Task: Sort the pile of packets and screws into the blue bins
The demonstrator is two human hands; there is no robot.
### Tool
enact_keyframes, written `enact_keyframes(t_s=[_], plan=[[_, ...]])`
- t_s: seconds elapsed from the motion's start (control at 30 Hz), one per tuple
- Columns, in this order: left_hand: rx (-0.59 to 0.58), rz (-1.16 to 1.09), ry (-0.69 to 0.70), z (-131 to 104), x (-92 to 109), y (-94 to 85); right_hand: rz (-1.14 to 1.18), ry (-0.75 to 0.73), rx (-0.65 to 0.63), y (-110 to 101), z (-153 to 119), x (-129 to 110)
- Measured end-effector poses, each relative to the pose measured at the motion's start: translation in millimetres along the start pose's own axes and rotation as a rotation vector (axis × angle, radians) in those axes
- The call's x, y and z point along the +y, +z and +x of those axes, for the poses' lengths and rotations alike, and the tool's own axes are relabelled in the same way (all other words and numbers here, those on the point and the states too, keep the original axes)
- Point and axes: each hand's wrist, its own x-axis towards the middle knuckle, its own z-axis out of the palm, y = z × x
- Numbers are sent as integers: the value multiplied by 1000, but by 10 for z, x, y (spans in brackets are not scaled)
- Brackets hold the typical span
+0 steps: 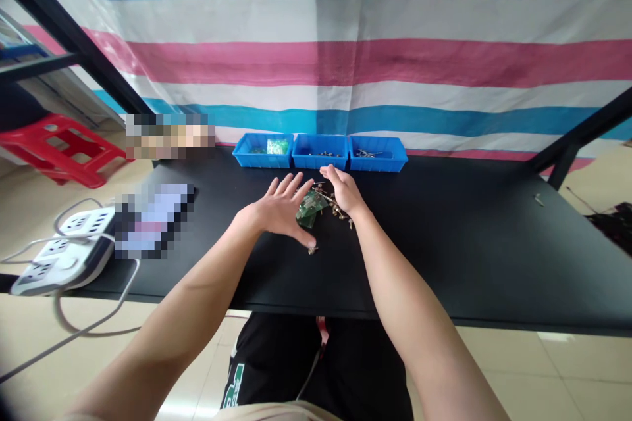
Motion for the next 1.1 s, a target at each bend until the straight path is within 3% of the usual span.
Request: enact_keyframes(t_s=[0.07, 0.2, 0.37, 0.53, 0.67, 0.8, 1.0, 1.1], plan=[[-71, 39, 40, -28, 45, 25, -17, -1, -8, 1, 2, 10], [-59, 62, 106, 24, 102, 141, -70, -9, -9, 17, -4, 26], [-49, 44, 84, 76, 108, 162, -129, -13, 52, 65, -19, 22], [75, 15, 130, 75, 215, 197, -166, -22, 218, 143, -43, -14], [168, 32, 134, 109, 296, 313, -63, 8, 401, 223, -26, -4], [282, 73, 129, 156, 279, 395, 48, -2, 488, 266, 35, 41], [378, 101, 63, 175, 255, 371, 168, -23, 625, 137, 147, 64], [407, 79, 37, 186, 267, 346, 124, -14, 648, 80, 141, 45]])
